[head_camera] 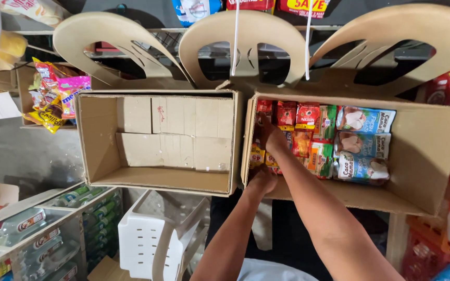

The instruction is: The recorder organizes small packets of coffee and food items into cardboard boxes and onto shelves in a grocery store.

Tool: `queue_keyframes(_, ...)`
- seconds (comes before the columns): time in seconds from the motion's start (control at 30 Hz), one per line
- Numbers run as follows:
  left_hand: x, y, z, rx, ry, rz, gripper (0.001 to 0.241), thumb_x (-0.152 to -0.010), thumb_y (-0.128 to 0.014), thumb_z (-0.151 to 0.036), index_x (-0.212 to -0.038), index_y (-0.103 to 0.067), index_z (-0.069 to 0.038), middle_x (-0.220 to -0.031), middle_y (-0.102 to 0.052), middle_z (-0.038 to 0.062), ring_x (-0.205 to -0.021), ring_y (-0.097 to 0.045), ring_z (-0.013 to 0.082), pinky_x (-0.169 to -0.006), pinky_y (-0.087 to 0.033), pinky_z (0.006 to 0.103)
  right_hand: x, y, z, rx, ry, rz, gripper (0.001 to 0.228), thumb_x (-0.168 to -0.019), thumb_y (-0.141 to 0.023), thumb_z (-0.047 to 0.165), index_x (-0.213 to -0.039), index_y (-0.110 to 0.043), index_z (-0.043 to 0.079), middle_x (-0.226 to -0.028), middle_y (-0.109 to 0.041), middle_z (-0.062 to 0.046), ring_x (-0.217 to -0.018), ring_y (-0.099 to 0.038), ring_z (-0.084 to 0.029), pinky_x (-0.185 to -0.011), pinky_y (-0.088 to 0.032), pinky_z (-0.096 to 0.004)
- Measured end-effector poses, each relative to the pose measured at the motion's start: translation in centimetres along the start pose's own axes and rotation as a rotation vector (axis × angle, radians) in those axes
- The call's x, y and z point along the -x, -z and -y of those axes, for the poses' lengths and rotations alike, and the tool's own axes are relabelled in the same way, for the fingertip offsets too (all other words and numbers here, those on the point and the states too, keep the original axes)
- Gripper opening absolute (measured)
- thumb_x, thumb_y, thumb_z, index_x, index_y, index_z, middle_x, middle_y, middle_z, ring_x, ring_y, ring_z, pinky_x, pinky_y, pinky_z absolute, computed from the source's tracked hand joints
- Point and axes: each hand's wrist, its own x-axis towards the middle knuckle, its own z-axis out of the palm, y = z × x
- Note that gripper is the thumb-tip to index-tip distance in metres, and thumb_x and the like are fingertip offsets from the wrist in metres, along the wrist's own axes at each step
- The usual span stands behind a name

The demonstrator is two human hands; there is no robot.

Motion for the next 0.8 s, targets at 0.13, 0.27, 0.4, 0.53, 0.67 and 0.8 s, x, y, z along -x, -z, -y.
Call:
queue_keyframes(0.13,1.1,0.1,-0.1,-0.721,-0.464,-0.028,0.048,-0.099,-0.045,-0.019,-0.13,-0.062,0.014,-0.127,-0.056,0.047,-0.114,-0.06,0.0608,-0.097,-0.047,0.0663,-0.8,-0.9,-1.8,0.083,0.074,-0.057,0.098,-0.076,-0.072,0.008,-0.16,-0.023,0.021,-0.108,-0.072,-0.025,-0.095,-0.071,-0.043,-0.076,-0.059,-0.051)
queue_keyframes(0.27,0.9,0.4,-0.1,-0.483,-0.359,-0.037,0.044,-0.104,-0.044,-0.017,-0.129,-0.062,0.014,-0.129,-0.053,0.054,-0.102,-0.064,0.0596,-0.081,-0.054,0.0621,0.5,-0.1,-0.7,-0.153,0.074,-0.141,0.077,-0.086,-0.072,0.017,-0.153,-0.036,0.026,-0.112,-0.073,-0.02,-0.091,-0.072,-0.039,-0.073,-0.058,-0.048)
queue_keyframes(0.4,1.1,2.0,-0.9,0.117,-0.051,-0.272,0.066,-0.093,-0.054,-0.03,-0.135,-0.049,0.021,-0.119,-0.053,0.05,-0.099,-0.061,0.0639,-0.082,-0.051,0.0707,3.1,1.3,0.8,-0.403,-0.102,0.01,0.053,-0.102,-0.046,0.016,-0.153,-0.048,0.03,-0.096,-0.075,-0.019,-0.077,-0.072,-0.033,-0.066,-0.058,-0.046)
queue_keyframes(0.53,3.6,6.9,-2.9,-0.41,-0.371,-0.041,0.041,-0.102,-0.043,-0.027,-0.122,-0.061,0.004,-0.116,-0.063,0.04,-0.097,-0.067,0.0513,-0.075,-0.056,0.0586,5.1,-0.1,-1.1,-0.33,0.011,-0.089,0.033,-0.101,-0.055,0.015,-0.133,-0.064,0.017,-0.095,-0.075,-0.012,-0.073,-0.071,-0.023,-0.066,-0.057,-0.04)
queue_keyframes(0.67,9.1,15.4,-5.8,0.052,-0.319,-0.012,0.034,-0.101,-0.047,-0.027,-0.108,-0.071,-0.005,-0.105,-0.076,0.024,-0.099,-0.072,0.0411,-0.088,-0.055,0.052,9.4,-0.4,-3.5,-0.406,0.167,-0.23,0.029,-0.097,-0.061,0.016,-0.126,-0.065,0.01,-0.095,-0.076,-0.009,-0.081,-0.075,-0.02,-0.074,-0.057,-0.034)
queue_keyframes(0.8,16.7,23.1,-8.7,0.399,-0.258,-0.173,0.035,-0.095,-0.059,-0.023,-0.121,-0.06,0.001,-0.106,-0.069,0.03,-0.098,-0.066,0.0456,-0.084,-0.054,0.053,14.5,-0.1,-5.2,-0.465,0.359,-0.406,0.021,-0.099,-0.063,0.016,-0.117,-0.069,0.006,-0.099,-0.079,-0.007,-0.094,-0.076,-0.016,-0.082,-0.058,-0.031)
